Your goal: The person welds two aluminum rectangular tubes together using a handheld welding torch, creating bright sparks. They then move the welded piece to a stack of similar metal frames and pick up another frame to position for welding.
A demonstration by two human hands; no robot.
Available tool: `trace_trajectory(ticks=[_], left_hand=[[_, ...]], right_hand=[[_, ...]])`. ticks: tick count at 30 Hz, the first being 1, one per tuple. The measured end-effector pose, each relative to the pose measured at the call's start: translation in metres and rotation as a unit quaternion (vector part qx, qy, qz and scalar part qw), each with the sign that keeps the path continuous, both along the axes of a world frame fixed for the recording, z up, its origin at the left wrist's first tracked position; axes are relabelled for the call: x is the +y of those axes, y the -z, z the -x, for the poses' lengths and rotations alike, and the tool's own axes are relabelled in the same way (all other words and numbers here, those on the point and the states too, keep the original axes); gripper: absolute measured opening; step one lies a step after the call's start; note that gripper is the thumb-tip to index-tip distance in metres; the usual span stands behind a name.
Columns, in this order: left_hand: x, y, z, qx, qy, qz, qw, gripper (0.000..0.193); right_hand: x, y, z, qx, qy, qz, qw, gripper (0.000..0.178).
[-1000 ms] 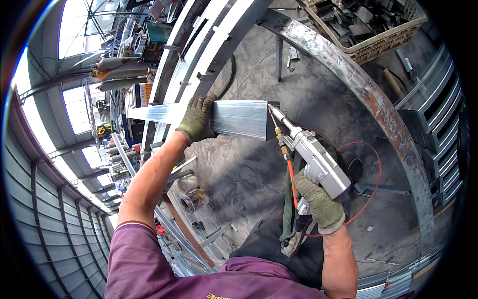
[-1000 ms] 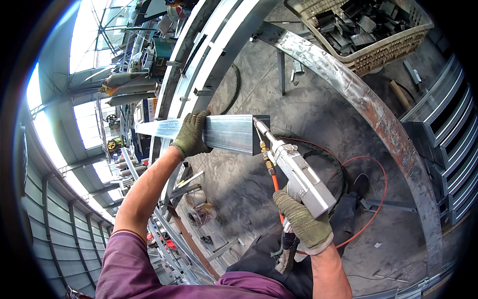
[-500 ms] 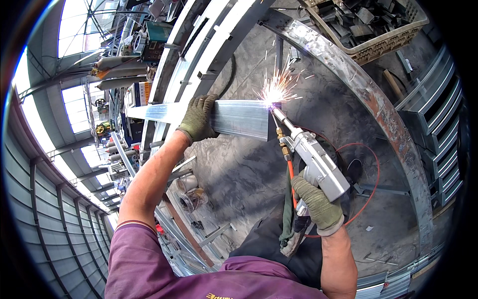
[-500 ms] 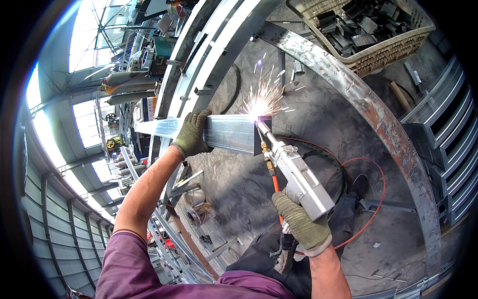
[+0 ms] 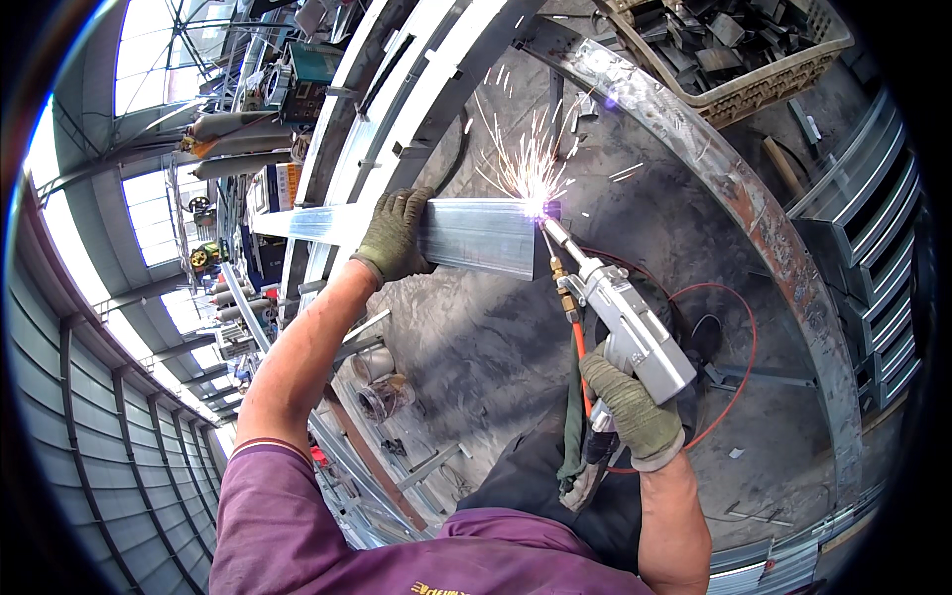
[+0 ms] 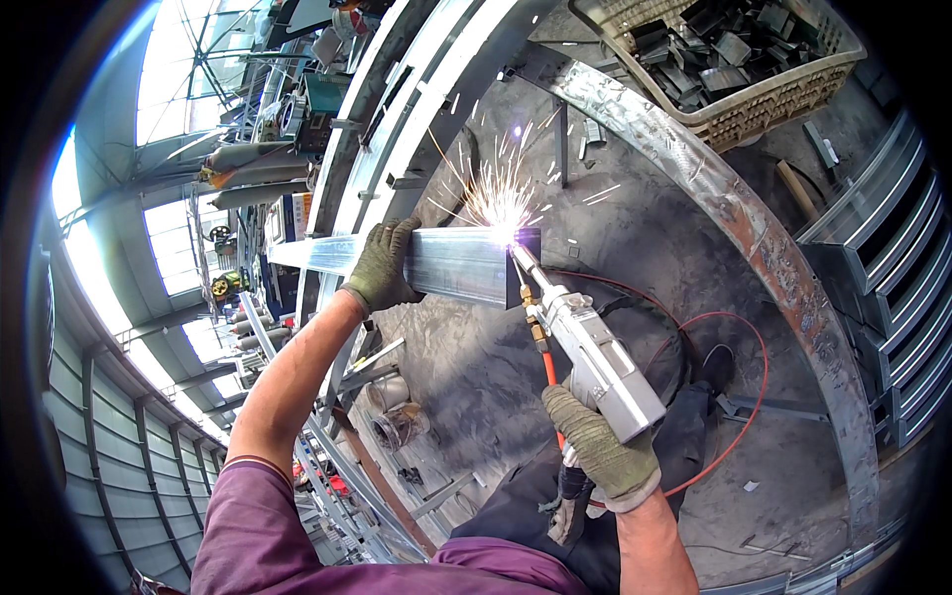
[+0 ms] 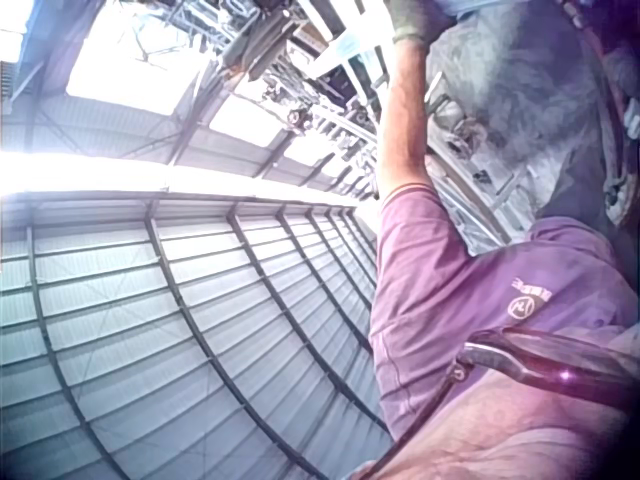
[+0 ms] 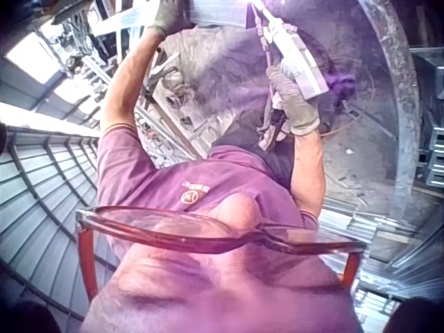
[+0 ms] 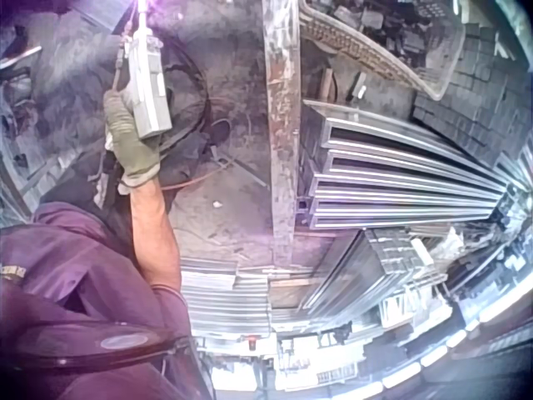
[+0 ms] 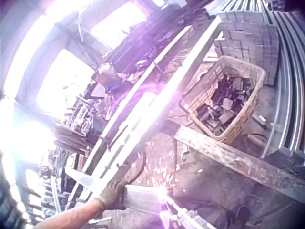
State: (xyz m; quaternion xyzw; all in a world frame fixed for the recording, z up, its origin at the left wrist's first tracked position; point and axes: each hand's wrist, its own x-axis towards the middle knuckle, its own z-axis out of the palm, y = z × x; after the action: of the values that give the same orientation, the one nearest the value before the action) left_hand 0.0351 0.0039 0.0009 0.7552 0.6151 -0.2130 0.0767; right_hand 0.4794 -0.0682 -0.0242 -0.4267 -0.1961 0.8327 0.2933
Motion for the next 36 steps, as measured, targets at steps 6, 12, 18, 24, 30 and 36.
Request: trace_trajectory(ticks=[6,12,18,24,30,36], left_hand=[[0.002,-0.002,-0.003,-0.001,-0.005,0.004,1.0,0.126],[0.0,0.001,0.001,-0.004,0.005,-0.004,1.0,0.126],[0.002,-0.001,-0.001,0.002,-0.029,0.026,0.999,0.128],[0.002,-0.002,-0.003,0.009,-0.039,0.032,0.999,0.13],[0.001,-0.002,-0.001,0.004,-0.044,0.031,0.999,0.127],[0.001,-0.003,-0.002,-0.007,-0.016,0.005,1.0,0.122]], right_hand=[[-0.002,0.0,0.0,-0.006,0.001,0.003,1.0,0.006],[-0.003,-0.001,-0.001,0.002,0.001,0.01,1.0,0.005],[-0.004,-0.001,-0.003,0.01,-0.004,0.017,1.0,0.005],[-0.006,-0.001,-0.002,0.001,0.0,0.013,1.0,0.006],[-0.005,-0.005,-0.004,-0.006,-0.013,0.014,1.0,0.004],[-0.014,-0.011,-0.015,-0.041,0.006,0.043,0.998,0.006]])
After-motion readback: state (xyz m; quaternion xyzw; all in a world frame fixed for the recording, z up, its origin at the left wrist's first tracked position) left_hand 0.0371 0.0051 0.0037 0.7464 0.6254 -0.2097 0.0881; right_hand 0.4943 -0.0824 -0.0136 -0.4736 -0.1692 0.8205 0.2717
